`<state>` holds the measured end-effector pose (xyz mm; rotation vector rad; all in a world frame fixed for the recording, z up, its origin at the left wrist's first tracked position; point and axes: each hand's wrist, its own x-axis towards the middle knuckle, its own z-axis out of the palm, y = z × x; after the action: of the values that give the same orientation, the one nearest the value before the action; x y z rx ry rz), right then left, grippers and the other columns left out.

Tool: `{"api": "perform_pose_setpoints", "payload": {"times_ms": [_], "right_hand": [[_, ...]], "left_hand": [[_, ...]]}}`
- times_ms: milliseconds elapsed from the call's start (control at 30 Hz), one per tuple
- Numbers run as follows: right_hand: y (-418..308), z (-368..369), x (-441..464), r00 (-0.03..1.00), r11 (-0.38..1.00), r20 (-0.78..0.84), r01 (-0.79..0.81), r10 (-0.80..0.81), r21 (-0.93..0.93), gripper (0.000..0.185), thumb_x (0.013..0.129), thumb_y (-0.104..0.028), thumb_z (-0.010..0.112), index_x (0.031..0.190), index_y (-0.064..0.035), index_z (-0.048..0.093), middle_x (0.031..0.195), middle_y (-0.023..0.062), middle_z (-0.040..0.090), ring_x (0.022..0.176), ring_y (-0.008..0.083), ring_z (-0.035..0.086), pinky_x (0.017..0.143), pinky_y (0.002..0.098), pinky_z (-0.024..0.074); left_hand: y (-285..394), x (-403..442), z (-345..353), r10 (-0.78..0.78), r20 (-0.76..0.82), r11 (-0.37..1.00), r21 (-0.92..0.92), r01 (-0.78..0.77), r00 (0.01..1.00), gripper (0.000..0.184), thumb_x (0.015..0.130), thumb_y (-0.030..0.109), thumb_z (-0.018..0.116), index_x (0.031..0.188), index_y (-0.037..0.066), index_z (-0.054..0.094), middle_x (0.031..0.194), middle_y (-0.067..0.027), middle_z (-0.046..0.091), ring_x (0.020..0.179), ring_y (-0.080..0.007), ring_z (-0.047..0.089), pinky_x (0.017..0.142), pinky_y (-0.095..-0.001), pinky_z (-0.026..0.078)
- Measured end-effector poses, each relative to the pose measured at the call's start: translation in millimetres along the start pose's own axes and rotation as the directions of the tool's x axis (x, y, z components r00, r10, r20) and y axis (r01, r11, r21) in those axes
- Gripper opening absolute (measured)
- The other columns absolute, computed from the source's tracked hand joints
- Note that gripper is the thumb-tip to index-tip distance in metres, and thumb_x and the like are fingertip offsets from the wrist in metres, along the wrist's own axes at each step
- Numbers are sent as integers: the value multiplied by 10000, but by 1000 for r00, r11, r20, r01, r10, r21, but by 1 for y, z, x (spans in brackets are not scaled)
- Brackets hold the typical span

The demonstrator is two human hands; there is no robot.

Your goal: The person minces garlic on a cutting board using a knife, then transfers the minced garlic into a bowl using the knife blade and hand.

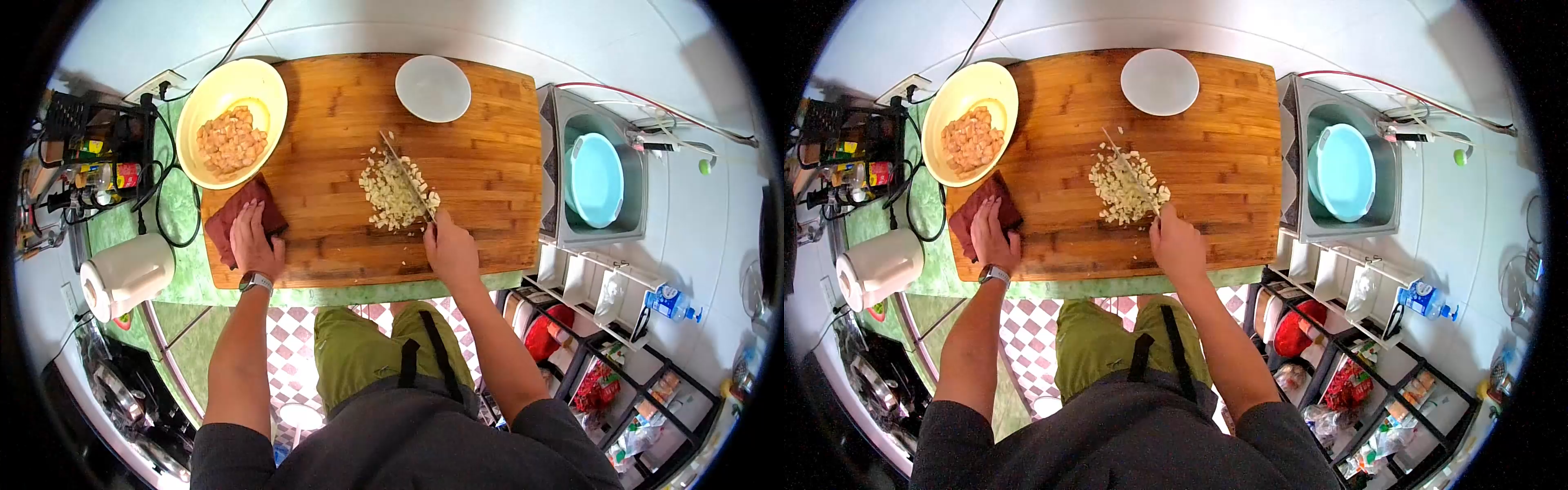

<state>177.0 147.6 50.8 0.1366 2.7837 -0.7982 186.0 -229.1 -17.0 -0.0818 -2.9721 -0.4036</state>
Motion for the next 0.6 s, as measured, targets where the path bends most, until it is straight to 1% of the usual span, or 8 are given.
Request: {"api": "perform_pose_setpoints", "payload": {"times_ms": [67,133,233,300,367,433,533,600], "right_hand": [[-11,-4,5,1000,998,21,-19,21,-64,201,1008,-213,608,1018,-41,506,750,258,680,724,488,685,650,601,530],[-8,3,2,1000,999,29,0,2,-54,201,1008,-214,608,1016,-42,505,747,256,679,717,489,683,647,599,531],[-1,5,1,1000,998,5,24,-24,-66,199,1010,-215,608,1015,-44,506,739,252,677,708,489,679,638,595,531],[-5,8,5,999,996,7,41,-41,-74,198,1010,-215,608,1016,-45,506,735,250,676,707,488,678,632,592,530],[-6,6,1,999,998,2,44,-44,-38,194,1008,-216,611,1018,-51,508,735,256,672,708,494,675,634,597,529],[-4,8,0,999,998,14,30,-29,-51,192,1008,-216,609,1023,-53,507,742,256,675,715,494,676,637,600,525],[-16,6,1,998,999,56,21,-19,-37,189,1007,-213,608,1034,-56,507,760,255,682,733,499,677,653,607,521],[-16,5,2,998,1000,64,12,-10,-18,189,1006,-211,608,1040,-56,507,770,255,687,743,503,678,667,612,522]], "left_hand": [[-4,8,0,-19,0,1000,19,19,1000,736,783,161,605,1500,37,496,1550,-143,499,1467,-348,436,1236,-511,309],[-3,2,-1,27,-24,1000,-7,-27,999,736,785,159,606,1503,39,497,1547,-141,501,1469,-346,435,1235,-512,310],[0,2,-3,-23,20,1000,15,22,1000,735,789,155,606,1506,42,495,1545,-140,502,1474,-342,430,1237,-512,309],[-4,5,-1,-12,-3,1000,12,12,1000,736,791,158,606,1509,44,492,1548,-138,499,1478,-340,426,1240,-512,305],[-2,0,0,2,-8,1000,-7,-2,1000,738,793,161,607,1512,46,489,1550,-136,497,1482,-337,421,1244,-512,300],[-2,2,-2,3,9,1000,-4,-3,1000,758,775,139,600,1515,33,473,1552,-175,484,1460,-390,426,1209,-528,329],[-5,1,0,36,-23,999,-18,-37,999,763,770,130,602,1516,33,472,1550,-175,487,1457,-391,430,1208,-525,331],[-3,1,1,23,-15,1000,-8,-23,1000,763,770,131,602,1516,33,472,1547,-175,489,1453,-391,433,1208,-526,331]]}}
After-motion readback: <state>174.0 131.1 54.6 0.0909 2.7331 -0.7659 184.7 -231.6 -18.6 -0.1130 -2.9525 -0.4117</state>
